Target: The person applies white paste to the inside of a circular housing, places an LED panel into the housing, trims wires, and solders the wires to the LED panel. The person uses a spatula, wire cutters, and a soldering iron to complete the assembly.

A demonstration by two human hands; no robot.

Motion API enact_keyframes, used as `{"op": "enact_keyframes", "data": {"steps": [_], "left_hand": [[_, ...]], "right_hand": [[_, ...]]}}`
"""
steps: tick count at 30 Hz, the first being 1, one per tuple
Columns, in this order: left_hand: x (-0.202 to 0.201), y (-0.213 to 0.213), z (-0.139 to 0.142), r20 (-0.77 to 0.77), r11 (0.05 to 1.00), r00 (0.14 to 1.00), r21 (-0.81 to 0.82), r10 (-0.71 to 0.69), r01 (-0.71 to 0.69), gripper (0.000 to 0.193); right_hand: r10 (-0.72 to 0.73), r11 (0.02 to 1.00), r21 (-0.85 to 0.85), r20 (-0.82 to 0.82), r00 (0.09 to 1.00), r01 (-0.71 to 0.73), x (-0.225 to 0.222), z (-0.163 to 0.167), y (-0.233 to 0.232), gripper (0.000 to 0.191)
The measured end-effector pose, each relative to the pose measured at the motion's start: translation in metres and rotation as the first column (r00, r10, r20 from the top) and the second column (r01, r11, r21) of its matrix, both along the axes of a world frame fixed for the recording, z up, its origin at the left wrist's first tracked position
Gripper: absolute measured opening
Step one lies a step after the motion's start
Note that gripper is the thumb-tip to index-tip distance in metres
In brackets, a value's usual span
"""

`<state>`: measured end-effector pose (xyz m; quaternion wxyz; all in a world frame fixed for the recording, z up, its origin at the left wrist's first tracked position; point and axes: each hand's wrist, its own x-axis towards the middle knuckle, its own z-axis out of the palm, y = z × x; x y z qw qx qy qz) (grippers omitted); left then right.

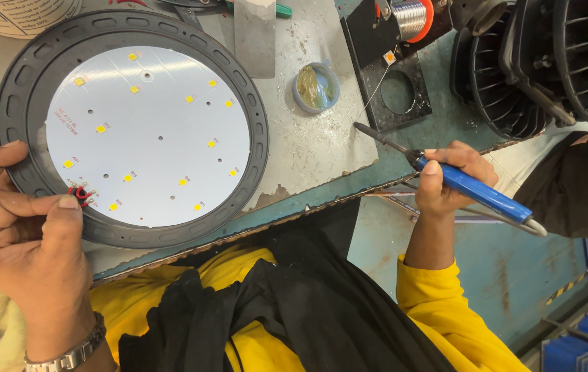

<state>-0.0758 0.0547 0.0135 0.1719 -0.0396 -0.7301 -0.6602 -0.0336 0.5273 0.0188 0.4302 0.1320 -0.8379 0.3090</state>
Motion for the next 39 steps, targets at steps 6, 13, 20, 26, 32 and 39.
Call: {"op": "enact_keyframes", "data": {"steps": [6,13,20,26,32,39], "left_hand": [[0.001,0.000,0.000,-0.001,1.000,1.000,-0.005,-0.001,0.001,0.008],[0.002,-0.001,-0.001,0.005,1.000,1.000,-0.015,0.023,-0.023,0.008],[0.001,0.001,0.000,0.016,0.999,0.999,0.009,0.042,-0.042,0.007],[0.001,0.001,0.000,0.002,0.999,0.999,0.014,0.032,-0.032,0.007],[0.002,0.000,-0.001,0.011,0.999,1.000,0.018,0.027,-0.027,0.006],[0.001,-0.003,-0.001,-0.006,0.998,0.999,0.061,0.033,-0.033,0.005]], "right_hand": [[0.030,1.000,0.002,-0.012,0.999,-0.030,-0.004,-0.002,0.003,0.029],[0.037,0.999,0.032,-0.016,0.999,-0.037,-0.007,-0.005,0.009,0.029],[0.041,0.999,0.035,-0.019,0.999,-0.040,-0.011,-0.006,0.011,0.031],[0.002,0.998,-0.062,-0.046,0.999,-0.005,-0.012,-0.012,0.012,0.027],[-0.045,0.772,-0.635,-0.054,0.998,0.001,-0.016,-0.002,0.006,0.023],[0.401,0.129,-0.987,-0.036,0.916,-0.095,-0.024,0.020,-0.007,0.026]]}}
